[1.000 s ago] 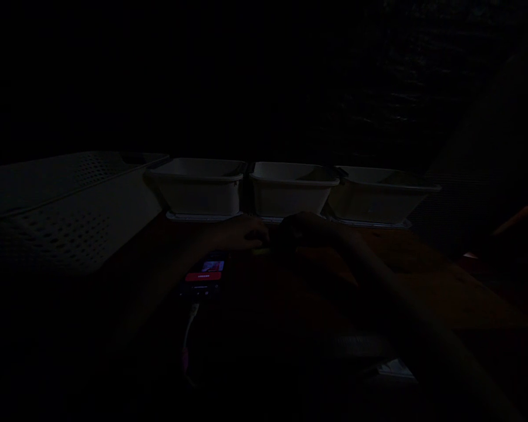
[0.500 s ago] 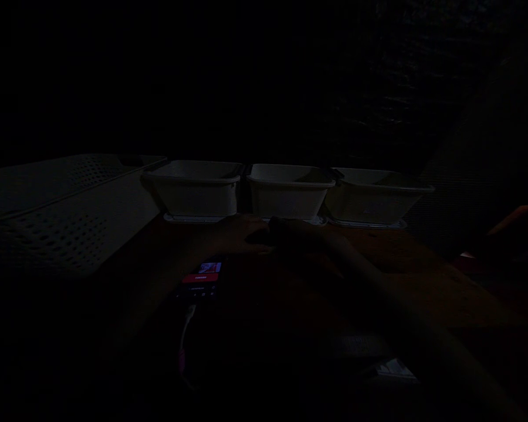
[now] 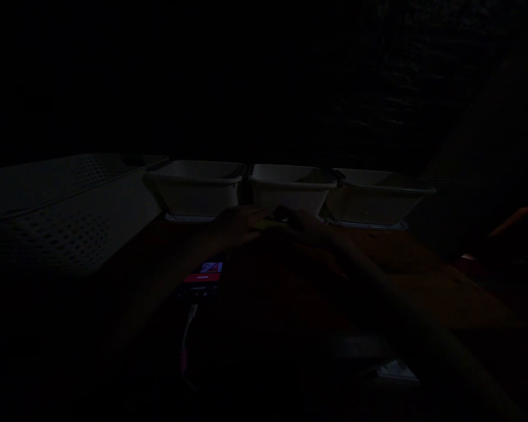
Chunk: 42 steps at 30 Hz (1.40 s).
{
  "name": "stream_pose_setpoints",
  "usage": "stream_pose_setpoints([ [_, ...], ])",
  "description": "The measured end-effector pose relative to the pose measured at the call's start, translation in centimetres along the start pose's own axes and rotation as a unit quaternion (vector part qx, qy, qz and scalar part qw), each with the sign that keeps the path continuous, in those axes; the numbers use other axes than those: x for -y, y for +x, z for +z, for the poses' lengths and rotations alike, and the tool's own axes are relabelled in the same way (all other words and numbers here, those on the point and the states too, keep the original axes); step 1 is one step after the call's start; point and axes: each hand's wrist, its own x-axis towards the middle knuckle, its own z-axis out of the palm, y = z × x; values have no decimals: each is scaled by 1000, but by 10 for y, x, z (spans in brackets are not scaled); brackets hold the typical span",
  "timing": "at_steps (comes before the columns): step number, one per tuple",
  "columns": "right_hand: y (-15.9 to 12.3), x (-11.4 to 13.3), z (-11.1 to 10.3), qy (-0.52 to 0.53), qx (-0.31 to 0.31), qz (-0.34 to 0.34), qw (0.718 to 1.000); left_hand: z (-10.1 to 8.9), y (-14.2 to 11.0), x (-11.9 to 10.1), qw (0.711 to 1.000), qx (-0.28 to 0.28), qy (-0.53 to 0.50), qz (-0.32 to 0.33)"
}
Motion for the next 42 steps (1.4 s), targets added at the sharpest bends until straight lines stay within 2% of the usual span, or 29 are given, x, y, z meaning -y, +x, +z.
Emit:
stream_pose_setpoints([
  [8, 0, 7, -5, -97, -1, -11, 995, 4, -1, 3, 999, 23, -3, -38],
  [18, 4, -2, -1, -124, -3, -1, 992, 4, 1, 4, 996, 36, -2, -86],
  [27, 4, 5, -1, -132, 15, 15, 991, 7, 0, 6, 996, 42, -15, -73],
  [36, 4, 3, 2, -139, 23, -17, 990, 9, 0, 5, 997, 39, -22, -68],
  [42, 4, 7, 0, -135, 26, -6, 991, 9, 0, 4, 997, 39, -25, -68],
])
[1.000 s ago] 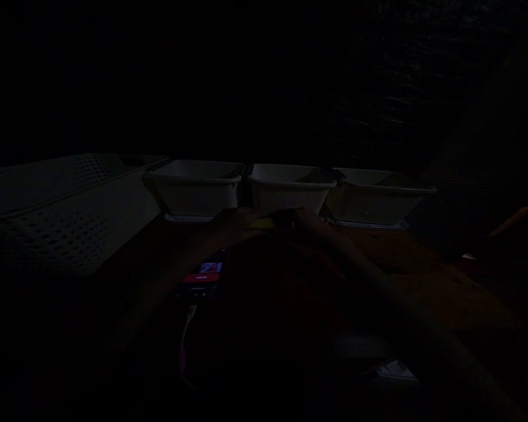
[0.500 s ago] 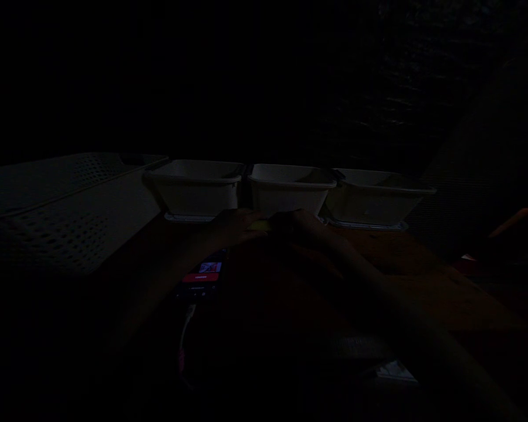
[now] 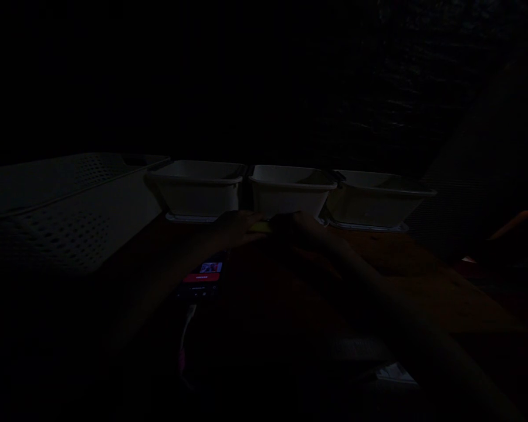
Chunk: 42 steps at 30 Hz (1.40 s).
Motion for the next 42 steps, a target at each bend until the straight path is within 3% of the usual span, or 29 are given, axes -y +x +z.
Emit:
stream_pose_setpoints([
  [42, 1, 2, 0, -7, 15, 14, 1000, -5, 0, -6, 1000, 15, 10, -9],
])
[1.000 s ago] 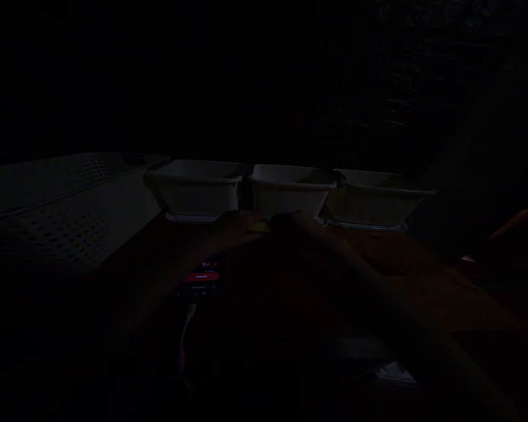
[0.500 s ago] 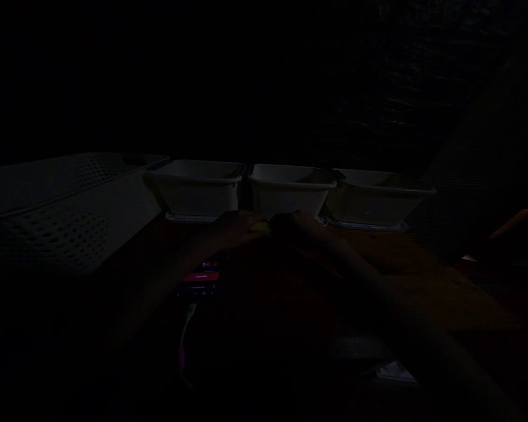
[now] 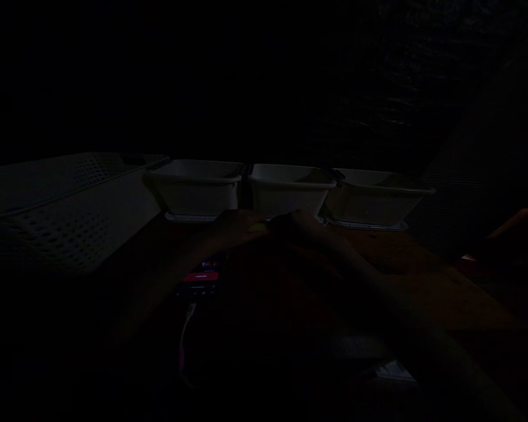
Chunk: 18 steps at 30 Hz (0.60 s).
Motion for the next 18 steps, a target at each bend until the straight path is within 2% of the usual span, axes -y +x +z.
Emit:
stream_pose_setpoints([
  [12, 4, -2, 6, -29, -10, 53, 998, 5, 2, -2, 999, -20, 31, 6],
  [18, 6, -5, 8, -29, -16, 46, 998, 4, 0, -2, 999, -23, 36, -33],
])
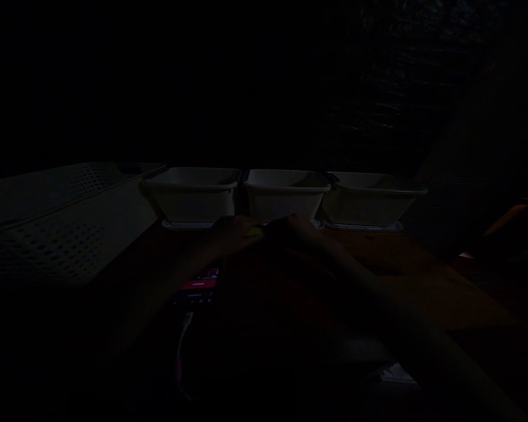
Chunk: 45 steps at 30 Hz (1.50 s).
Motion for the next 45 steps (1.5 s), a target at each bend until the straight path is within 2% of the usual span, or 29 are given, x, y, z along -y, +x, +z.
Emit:
stream_pose_setpoints([
  [11, -7, -6, -9, 70, -59, -73, 993, -10, 1, 4, 1000, 5, -3, 8],
  [17, -2, -3, -4, 65, -49, -47, 996, -14, -1, -3, 998, 7, 48, 41],
  [24, 1, -4, 1, 40, -62, -55, 996, -21, -3, -3, 993, 60, 73, 67],
  [28, -1, -3, -1, 79, -70, -79, 991, -25, -4, -6, 992, 69, 78, 65],
  [33, -2, -5, -1, 155, -43, -119, 980, -29, -6, -14, 993, 79, 59, 70],
  [38, -2, 2, 8, 140, 14, -96, 985, -30, -9, -20, 993, 80, 40, 81],
  [45, -5, 3, 10, 155, 68, -97, 981, -29, -9, -20, 989, 77, -76, 103],
])
